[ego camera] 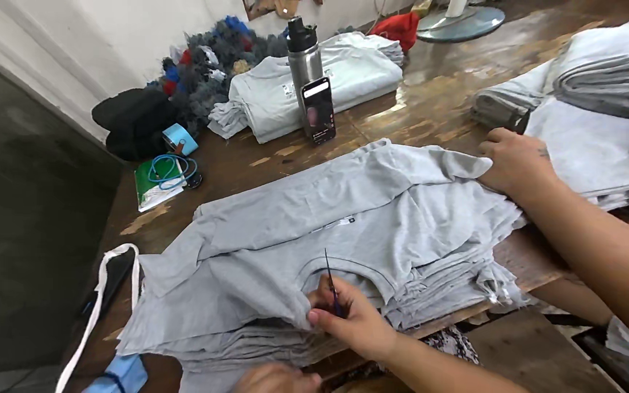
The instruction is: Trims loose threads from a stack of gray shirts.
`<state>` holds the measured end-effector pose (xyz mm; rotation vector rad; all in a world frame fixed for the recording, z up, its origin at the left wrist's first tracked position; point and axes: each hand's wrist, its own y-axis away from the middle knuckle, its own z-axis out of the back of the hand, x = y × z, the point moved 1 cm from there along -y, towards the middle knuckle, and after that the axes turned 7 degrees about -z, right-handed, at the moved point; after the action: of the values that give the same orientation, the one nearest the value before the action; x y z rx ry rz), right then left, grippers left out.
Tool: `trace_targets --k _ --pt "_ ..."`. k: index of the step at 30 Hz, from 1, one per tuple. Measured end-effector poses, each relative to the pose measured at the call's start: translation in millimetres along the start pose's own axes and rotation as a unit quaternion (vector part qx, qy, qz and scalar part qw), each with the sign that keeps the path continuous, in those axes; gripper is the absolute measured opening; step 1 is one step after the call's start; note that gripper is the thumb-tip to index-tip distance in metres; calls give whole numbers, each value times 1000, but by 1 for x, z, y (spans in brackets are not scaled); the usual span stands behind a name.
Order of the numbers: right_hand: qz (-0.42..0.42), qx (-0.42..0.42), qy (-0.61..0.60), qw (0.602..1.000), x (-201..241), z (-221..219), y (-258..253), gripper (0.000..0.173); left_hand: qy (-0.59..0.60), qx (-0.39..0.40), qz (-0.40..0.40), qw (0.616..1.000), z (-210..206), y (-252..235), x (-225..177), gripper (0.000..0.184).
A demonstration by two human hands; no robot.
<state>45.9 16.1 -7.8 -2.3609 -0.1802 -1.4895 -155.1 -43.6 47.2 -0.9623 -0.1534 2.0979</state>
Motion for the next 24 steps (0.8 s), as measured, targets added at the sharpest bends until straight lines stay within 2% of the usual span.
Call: trace_targets --k 2,4,7,9,11,12,15,17,19,21,24 --pt "22 16 27 999 12 8 8 11 -100 -76 29 992 7 3 10 33" --pt "107 20 111 988 31 25 20 15 -205 -136 73 966 15 6 22 28" --pt "177 -44 284 941 67 78 38 17 -272 -184 122 937 22 12 38 31" --pt "144 -105 433 884 82 121 47 21 -292 -185 143 927 21 11 47 41" --pt "60 -143 562 813 86 156 53 35 -295 -183 159 924 12 4 53 53" --pt "28 -154 593 790 84 169 53 35 -291 -183 168 924 5 -2 55 56" --pt "33 -176 612 770 76 182 52 17 -301 -185 199 914 -11 -22 59 53" --pt "62 -188 598 777 86 182 51 18 -285 -176 223 915 -6 -30 60 51" --pt "92 -207 587 777 107 188 44 20 -260 -175 221 924 13 -35 64 45" --pt "106 -228 601 759 132 193 25 18 -251 -173 188 934 42 -41 70 37" --pt "89 -236 630 735 158 196 -24 14 -309 -152 163 925 88 -74 67 31"
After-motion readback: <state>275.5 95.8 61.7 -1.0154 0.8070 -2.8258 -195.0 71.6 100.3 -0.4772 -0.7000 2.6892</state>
